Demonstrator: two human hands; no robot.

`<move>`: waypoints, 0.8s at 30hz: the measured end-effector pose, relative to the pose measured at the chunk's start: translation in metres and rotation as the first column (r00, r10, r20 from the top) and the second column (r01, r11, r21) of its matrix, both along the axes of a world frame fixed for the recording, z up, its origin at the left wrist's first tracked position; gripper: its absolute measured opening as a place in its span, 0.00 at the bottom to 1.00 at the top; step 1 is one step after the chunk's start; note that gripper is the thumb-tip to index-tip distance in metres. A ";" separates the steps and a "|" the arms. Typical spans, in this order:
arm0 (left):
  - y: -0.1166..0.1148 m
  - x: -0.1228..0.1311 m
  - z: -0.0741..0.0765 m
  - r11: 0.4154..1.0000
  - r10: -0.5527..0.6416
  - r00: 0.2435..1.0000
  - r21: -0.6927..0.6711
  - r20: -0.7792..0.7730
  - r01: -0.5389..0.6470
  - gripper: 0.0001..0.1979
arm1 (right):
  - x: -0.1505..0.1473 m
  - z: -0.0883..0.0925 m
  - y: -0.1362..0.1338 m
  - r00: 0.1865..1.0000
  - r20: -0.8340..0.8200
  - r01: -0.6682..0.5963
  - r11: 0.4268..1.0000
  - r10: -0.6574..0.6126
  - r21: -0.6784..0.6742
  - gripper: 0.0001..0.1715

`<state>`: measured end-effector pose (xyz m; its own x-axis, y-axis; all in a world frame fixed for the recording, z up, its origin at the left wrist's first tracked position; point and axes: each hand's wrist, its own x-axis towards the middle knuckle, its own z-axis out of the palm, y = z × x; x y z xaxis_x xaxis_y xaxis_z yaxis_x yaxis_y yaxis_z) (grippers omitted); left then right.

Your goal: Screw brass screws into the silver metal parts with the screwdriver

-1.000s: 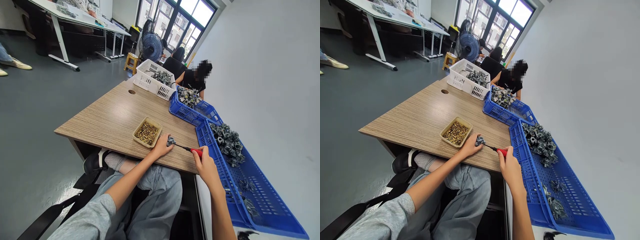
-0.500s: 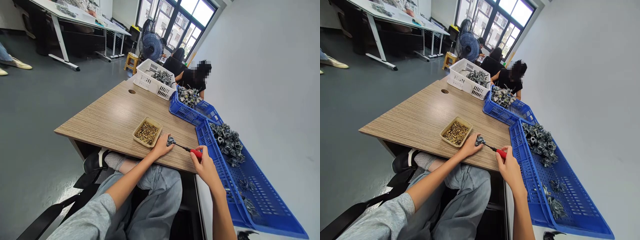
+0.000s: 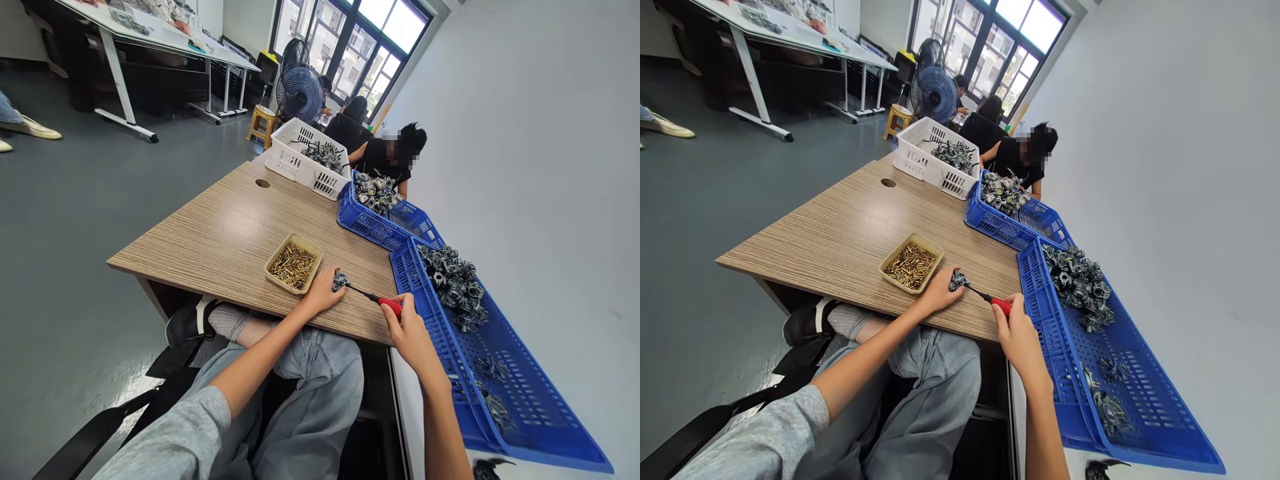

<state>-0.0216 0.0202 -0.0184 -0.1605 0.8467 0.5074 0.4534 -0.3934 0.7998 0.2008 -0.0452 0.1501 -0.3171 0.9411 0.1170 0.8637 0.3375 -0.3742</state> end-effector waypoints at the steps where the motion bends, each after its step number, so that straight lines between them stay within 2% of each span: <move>1: 0.000 0.000 0.001 1.000 0.000 1.000 -0.002 0.005 0.000 0.25 | -0.001 0.000 0.000 0.999 0.021 0.028 0.999 -0.028 0.015 0.19; 4: -0.001 0.000 0.002 1.000 -0.001 1.000 -0.010 0.014 0.002 0.25 | -0.004 0.002 -0.001 0.993 0.074 0.094 0.995 -0.097 0.040 0.20; 7: -0.001 0.000 0.002 1.000 0.002 1.000 -0.009 0.019 -0.002 0.26 | -0.006 0.003 -0.001 0.991 0.081 0.102 0.994 -0.104 0.035 0.20; 11: 0.000 0.001 0.002 1.000 0.009 1.000 -0.005 0.007 -0.009 0.25 | -0.005 0.002 0.000 0.997 0.035 0.064 0.998 -0.065 0.015 0.21; 18: -0.002 0.000 0.004 1.000 0.011 1.000 -0.002 -0.016 -0.011 0.23 | 0.000 0.000 0.000 0.994 -0.059 -0.087 0.996 0.088 0.021 0.17; 24: 0.000 0.001 0.003 1.000 0.018 1.000 0.001 -0.022 -0.018 0.23 | 0.001 0.001 -0.001 0.996 -0.031 -0.085 0.996 0.086 0.004 0.15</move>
<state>-0.0210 0.0199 -0.0157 -0.1639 0.8433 0.5118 0.4780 -0.3859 0.7890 0.2013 -0.0462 0.1512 -0.3925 0.9104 0.1310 0.8194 0.4108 -0.3997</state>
